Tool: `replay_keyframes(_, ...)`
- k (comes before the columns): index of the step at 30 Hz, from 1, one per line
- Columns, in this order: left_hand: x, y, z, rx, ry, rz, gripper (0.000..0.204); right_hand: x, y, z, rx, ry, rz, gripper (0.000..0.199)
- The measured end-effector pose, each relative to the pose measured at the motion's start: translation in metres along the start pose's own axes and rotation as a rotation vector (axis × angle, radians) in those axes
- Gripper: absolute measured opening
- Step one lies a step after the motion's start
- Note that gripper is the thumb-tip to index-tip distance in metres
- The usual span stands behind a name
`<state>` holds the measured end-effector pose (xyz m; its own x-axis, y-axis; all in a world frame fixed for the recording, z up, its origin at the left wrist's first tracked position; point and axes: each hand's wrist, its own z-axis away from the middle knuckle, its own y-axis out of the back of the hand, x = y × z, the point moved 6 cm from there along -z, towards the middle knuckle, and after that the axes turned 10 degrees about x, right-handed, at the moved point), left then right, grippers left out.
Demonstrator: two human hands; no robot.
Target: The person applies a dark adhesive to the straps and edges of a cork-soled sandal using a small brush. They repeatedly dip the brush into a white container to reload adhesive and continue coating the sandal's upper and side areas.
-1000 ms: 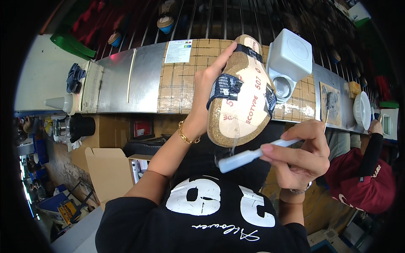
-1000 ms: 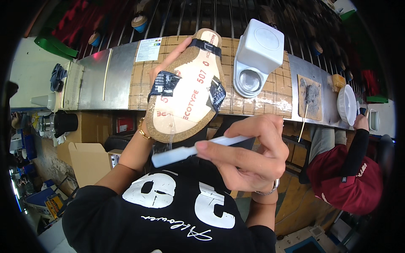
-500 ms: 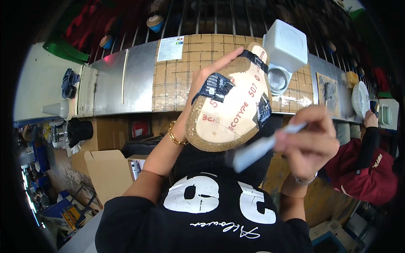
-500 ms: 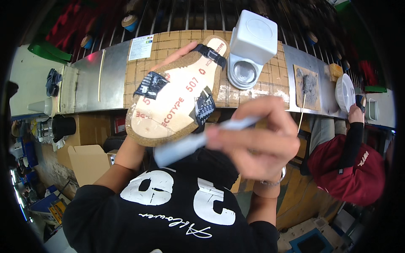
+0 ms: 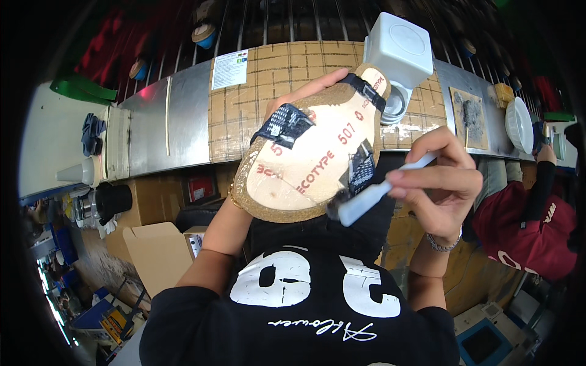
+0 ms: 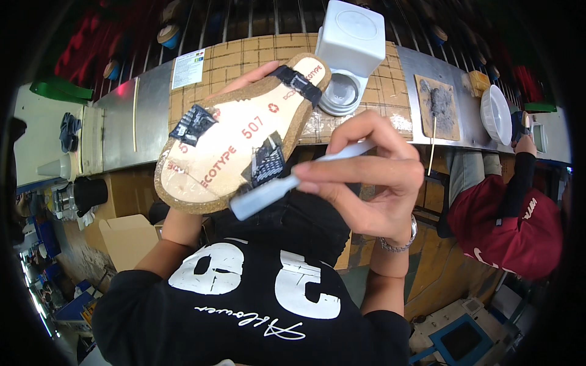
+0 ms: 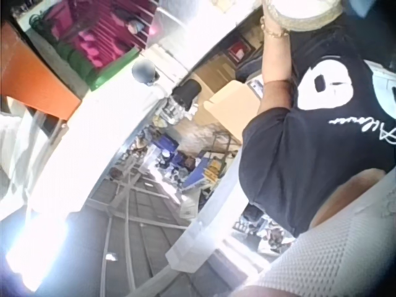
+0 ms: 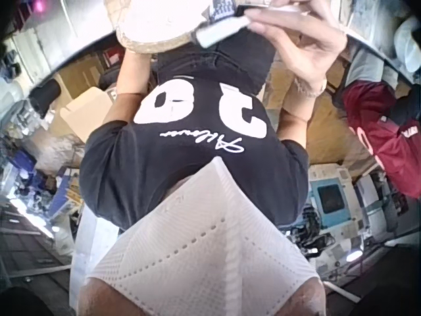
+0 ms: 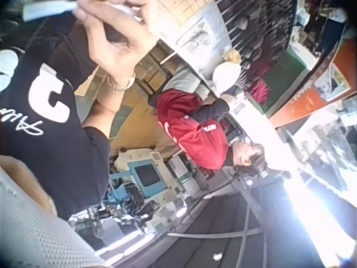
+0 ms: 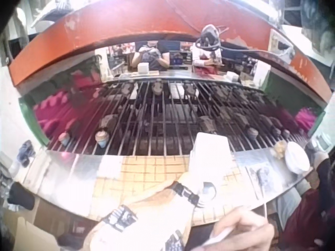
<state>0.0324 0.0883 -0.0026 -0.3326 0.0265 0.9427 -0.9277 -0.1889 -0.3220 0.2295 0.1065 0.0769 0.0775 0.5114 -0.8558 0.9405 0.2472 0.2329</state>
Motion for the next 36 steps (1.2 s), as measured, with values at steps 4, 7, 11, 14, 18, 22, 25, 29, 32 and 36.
replay_keyframes(4, 0.002, 0.006, -0.001, 0.048, -0.232, -0.262, 0.073, -0.003, 0.003, 0.007, -0.113, -0.045, -0.225, 0.027)
replay_keyframes(7, 0.0, 0.003, -0.004, 0.081, -0.299, -0.355, 0.074, 0.001, 0.013, 0.0, 0.23, -0.016, 0.03, 0.028)
replay_keyframes(11, -0.001, 0.012, -0.004, 0.173, -0.365, -0.375, 0.075, -0.022, -0.009, 0.023, 0.246, 0.304, 0.59, 0.038)
replay_keyframes(14, 0.0, 0.018, -0.004, 0.247, -0.414, -0.474, 0.076, -0.03, -0.011, 0.021, 0.113, 0.202, 0.434, 0.035)
replay_keyframes(18, 0.013, 0.009, 0.008, 0.273, -0.352, -0.466, 0.071, 0.022, 0.007, -0.019, 0.28, 0.126, 0.374, 0.017)
replay_keyframes(22, -0.031, 0.048, 0.013, 0.167, -0.422, -0.041, 0.06, 0.053, 0.049, -0.029, 0.416, -0.031, 0.161, 0.015)
replay_keyframes(25, -0.044, 0.079, 0.016, 0.361, -0.192, 0.14, 0.097, 0.085, 0.064, -0.024, 0.282, -0.078, 0.46, 0.015)
replay_keyframes(29, -0.009, 0.059, 0.0, 0.527, -0.1, 0.39, 0.123, 0.11, 0.053, -0.01, 0.147, 0.02, 0.714, 0.012)
replay_keyframes(32, -0.012, 0.046, -0.01, 0.254, 0.005, 0.565, 0.119, 0.104, 0.046, -0.012, 0.17, 0.173, 0.832, 0.012)
replay_keyframes(36, -0.026, 0.024, -0.013, -0.134, 0.143, 0.793, 0.119, 0.107, 0.048, -0.009, 0.118, -0.001, 0.759, 0.015)
